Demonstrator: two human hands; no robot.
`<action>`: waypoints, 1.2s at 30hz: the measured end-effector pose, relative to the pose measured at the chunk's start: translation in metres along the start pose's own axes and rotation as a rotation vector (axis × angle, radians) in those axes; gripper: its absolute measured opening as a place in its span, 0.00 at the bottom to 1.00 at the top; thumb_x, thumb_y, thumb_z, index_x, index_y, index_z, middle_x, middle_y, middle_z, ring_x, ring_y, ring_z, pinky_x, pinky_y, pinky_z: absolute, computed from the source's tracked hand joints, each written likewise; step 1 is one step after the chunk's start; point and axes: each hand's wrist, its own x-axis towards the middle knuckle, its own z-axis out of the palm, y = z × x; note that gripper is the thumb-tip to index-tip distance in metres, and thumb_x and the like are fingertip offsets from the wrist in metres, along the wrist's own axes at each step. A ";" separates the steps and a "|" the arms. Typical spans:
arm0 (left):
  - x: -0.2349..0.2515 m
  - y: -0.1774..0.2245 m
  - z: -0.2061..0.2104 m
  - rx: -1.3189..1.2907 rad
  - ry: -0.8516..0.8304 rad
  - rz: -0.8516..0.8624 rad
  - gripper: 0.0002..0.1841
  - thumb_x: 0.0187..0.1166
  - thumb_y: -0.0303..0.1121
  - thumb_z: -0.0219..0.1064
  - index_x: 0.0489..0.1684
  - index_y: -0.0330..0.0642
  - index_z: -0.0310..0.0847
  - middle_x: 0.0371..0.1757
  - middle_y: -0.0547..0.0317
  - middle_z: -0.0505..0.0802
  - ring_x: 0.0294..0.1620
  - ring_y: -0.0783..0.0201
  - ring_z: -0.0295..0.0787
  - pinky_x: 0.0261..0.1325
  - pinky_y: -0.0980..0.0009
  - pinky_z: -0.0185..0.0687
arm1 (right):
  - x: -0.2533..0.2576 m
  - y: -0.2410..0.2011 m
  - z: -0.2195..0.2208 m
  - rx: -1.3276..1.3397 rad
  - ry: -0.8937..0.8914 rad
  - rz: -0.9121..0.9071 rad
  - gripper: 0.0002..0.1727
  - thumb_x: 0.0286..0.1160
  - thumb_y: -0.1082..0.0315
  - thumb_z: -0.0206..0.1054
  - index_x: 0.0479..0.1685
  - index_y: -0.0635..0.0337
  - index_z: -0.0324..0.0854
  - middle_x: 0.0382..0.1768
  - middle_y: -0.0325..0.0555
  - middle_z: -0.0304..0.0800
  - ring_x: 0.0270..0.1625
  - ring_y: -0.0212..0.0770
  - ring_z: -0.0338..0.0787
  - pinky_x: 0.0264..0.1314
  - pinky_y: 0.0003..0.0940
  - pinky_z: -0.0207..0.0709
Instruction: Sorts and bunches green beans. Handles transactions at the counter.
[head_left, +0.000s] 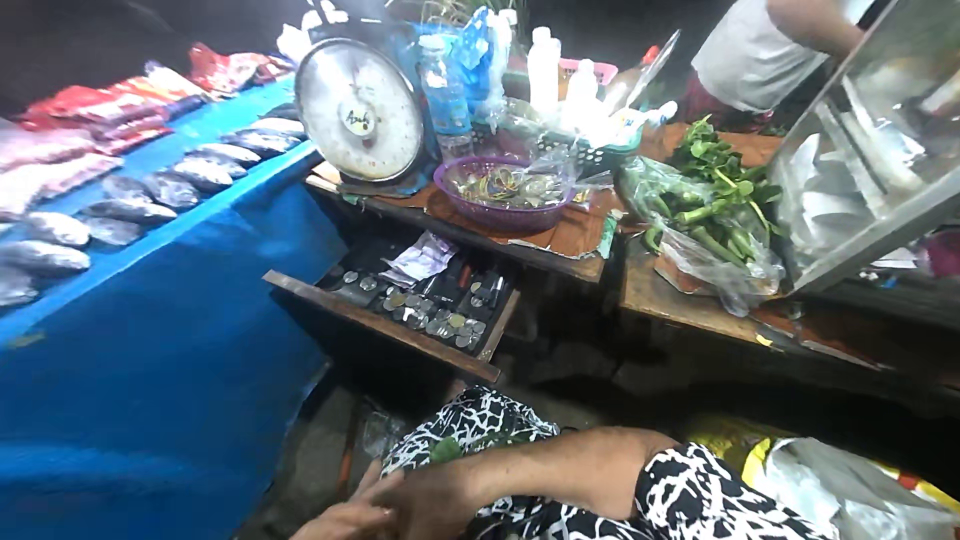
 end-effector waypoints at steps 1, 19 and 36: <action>0.000 0.003 0.002 -0.040 0.082 -0.026 0.07 0.84 0.46 0.67 0.42 0.59 0.90 0.39 0.67 0.97 0.54 0.60 0.96 0.81 0.51 0.77 | 0.001 0.004 -0.002 -0.028 -0.016 0.051 0.22 0.74 0.70 0.74 0.64 0.73 0.82 0.52 0.65 0.91 0.57 0.57 0.91 0.63 0.56 0.80; 0.023 0.013 0.030 0.840 0.393 -0.572 0.12 0.73 0.34 0.74 0.50 0.38 0.89 0.41 0.51 0.95 0.45 0.61 0.92 0.55 0.58 0.87 | -0.013 0.012 -0.022 0.000 0.617 -0.416 0.11 0.79 0.72 0.68 0.51 0.71 0.88 0.50 0.50 0.94 0.55 0.35 0.93 0.63 0.31 0.88; 0.030 0.018 0.034 1.079 0.158 -0.701 0.11 0.79 0.35 0.70 0.52 0.39 0.86 0.43 0.44 0.94 0.48 0.44 0.93 0.52 0.44 0.85 | -0.020 0.015 -0.023 -0.603 0.922 -0.424 0.12 0.77 0.55 0.72 0.47 0.50 0.94 0.77 0.65 0.77 0.89 0.67 0.61 0.90 0.68 0.49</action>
